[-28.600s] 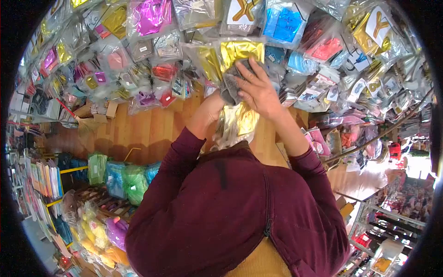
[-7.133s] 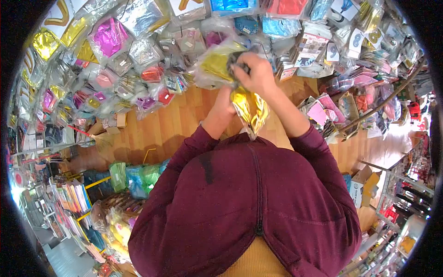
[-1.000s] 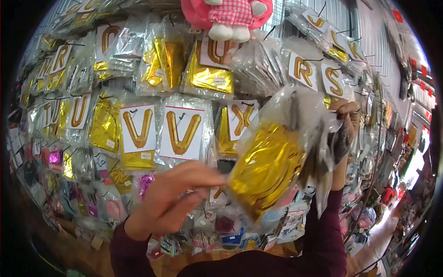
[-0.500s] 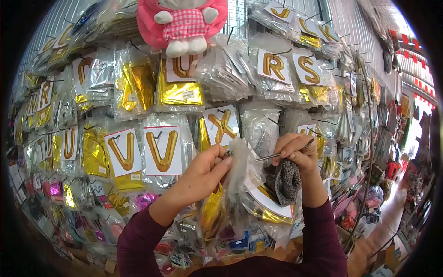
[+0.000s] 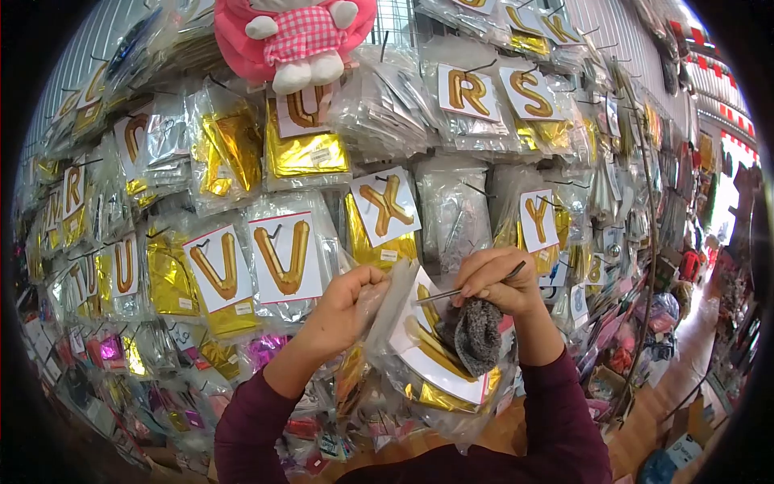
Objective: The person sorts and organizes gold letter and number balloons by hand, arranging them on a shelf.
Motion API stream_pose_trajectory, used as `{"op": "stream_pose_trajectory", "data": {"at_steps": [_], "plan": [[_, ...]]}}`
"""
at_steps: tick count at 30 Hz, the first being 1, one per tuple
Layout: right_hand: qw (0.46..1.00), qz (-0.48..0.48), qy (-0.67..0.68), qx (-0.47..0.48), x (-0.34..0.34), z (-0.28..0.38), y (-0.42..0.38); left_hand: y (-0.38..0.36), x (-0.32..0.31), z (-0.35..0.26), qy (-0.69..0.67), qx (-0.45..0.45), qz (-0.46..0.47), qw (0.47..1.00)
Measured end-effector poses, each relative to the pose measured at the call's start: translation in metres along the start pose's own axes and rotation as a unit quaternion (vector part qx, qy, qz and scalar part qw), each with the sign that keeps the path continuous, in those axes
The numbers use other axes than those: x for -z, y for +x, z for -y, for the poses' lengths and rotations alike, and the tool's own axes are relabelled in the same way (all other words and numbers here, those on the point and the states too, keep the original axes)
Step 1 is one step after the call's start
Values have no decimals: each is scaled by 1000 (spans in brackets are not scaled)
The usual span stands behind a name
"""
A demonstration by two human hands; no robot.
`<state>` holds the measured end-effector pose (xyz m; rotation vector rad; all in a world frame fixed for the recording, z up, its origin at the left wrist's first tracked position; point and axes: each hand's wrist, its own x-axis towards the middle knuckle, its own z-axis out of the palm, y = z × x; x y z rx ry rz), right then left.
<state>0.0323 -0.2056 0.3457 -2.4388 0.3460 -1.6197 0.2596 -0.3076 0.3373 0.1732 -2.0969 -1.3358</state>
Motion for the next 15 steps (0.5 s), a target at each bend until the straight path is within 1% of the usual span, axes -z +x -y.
{"op": "stream_pose_trajectory", "data": {"at_steps": [2,3,5,6,8,9,11,12,13,14,15], "plan": [[997,-34,20,-61,-6,2,-2,-3,2,1,47,-9,-18,999],[997,-38,20,-61,-10,2,-3,-3,2,3,49,-7,-15,999],[990,-96,39,-100,-16,3,-5,-2,5,5,22,-87,-43,995],[989,-100,37,-98,-19,4,-4,-3,7,2,25,-87,-39,995],[992,-96,-52,-67,-28,9,-3,-3,13,-8,203,-181,-78,959],[992,-81,-96,-30,-31,13,1,-2,15,-12,203,-182,-68,960],[987,-98,-125,-17,-37,15,3,2,19,-19,260,-261,-89,925],[983,-105,-149,-4,-40,16,4,4,21,-22,260,-263,-77,926],[981,-135,-136,-12,-42,11,1,5,22,-25,268,-278,-78,919],[979,-144,-141,-12,-43,8,0,7,22,-28,275,-293,-79,912],[982,-170,-86,-21,-44,4,-2,6,19,-29,239,-271,-72,930]]}}
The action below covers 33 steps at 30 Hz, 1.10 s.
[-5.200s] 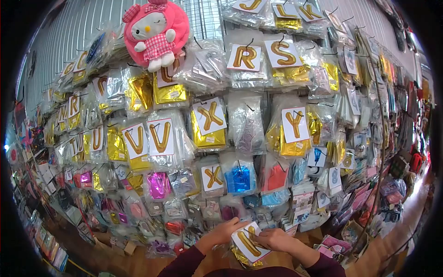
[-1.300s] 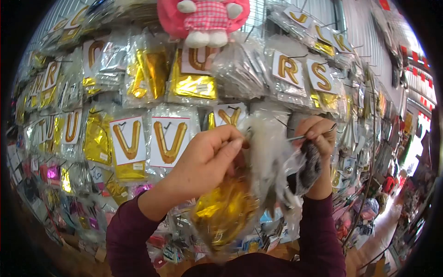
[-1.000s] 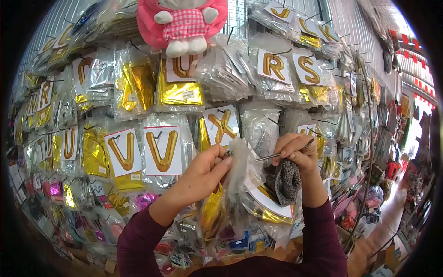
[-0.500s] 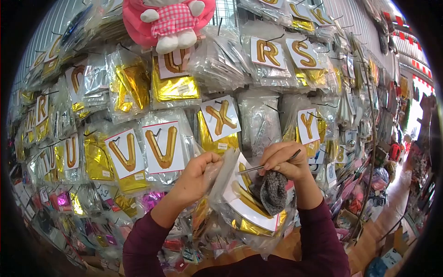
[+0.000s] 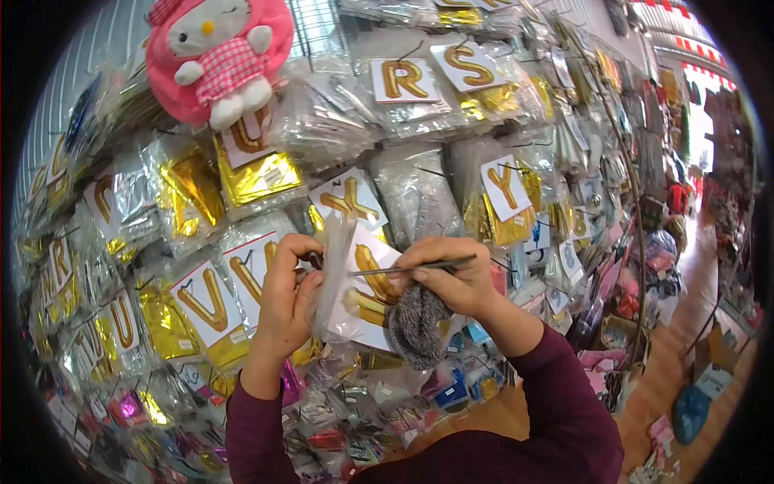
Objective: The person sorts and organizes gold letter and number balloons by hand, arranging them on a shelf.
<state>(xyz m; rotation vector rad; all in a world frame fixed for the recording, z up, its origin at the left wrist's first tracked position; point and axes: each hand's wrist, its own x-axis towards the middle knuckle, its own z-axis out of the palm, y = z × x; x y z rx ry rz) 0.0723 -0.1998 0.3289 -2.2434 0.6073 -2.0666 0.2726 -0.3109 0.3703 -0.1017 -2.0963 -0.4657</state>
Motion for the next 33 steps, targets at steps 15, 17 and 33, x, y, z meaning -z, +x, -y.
{"op": "stream_pose_trajectory", "data": {"at_steps": [15,17,33], "plan": [[987,-138,78,-20,21,30,44,22,3,-5,-84,-27,-99,991],[985,-163,36,42,42,32,65,15,11,-18,-84,-28,-121,989],[869,-257,-286,310,164,103,328,-31,50,7,91,14,-171,981]]}}
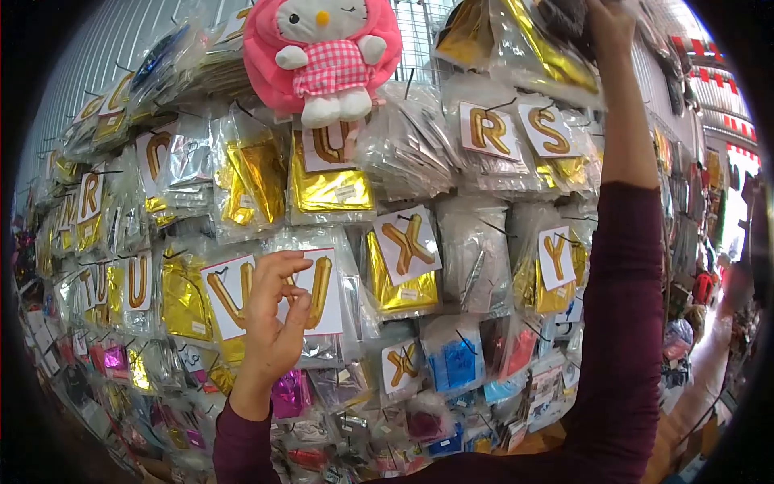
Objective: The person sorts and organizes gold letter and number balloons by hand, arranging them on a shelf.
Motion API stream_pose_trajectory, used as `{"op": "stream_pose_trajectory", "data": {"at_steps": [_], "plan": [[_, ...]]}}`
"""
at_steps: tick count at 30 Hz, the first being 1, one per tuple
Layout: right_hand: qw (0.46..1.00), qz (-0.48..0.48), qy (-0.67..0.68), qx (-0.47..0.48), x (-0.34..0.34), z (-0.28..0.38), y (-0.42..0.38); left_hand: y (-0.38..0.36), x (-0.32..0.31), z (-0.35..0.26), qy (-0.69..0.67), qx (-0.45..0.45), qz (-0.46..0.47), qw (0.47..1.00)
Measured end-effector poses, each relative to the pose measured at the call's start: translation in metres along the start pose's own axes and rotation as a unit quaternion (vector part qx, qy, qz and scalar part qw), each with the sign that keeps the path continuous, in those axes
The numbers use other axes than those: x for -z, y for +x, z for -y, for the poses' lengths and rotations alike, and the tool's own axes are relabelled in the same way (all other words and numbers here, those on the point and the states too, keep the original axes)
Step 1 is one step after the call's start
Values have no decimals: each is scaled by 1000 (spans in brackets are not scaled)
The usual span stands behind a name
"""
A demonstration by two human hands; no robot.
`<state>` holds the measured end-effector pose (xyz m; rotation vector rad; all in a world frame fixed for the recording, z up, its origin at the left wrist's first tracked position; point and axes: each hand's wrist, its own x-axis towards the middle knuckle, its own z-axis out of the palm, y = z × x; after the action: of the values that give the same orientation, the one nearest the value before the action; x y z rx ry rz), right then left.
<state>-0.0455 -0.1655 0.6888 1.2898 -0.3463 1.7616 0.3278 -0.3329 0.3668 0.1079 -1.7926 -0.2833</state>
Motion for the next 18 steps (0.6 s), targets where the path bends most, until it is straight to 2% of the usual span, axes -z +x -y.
{"op": "stream_pose_trajectory", "data": {"at_steps": [5,8,10,15,17,18], "plan": [[993,-25,-95,60,-41,-38,34,4,-14,26,136,-22,16,990],[989,-42,-130,49,-65,-54,41,6,-21,39,194,-38,16,980],[992,-32,-97,77,-79,-76,50,6,-27,44,258,-78,4,963],[992,-39,-117,-24,-114,-76,29,2,-40,47,361,-68,-5,930],[993,-28,-116,-11,-123,-83,24,3,-41,52,452,-90,-60,885],[992,-20,-123,2,-127,-86,21,3,-40,58,456,-86,-63,883]]}}
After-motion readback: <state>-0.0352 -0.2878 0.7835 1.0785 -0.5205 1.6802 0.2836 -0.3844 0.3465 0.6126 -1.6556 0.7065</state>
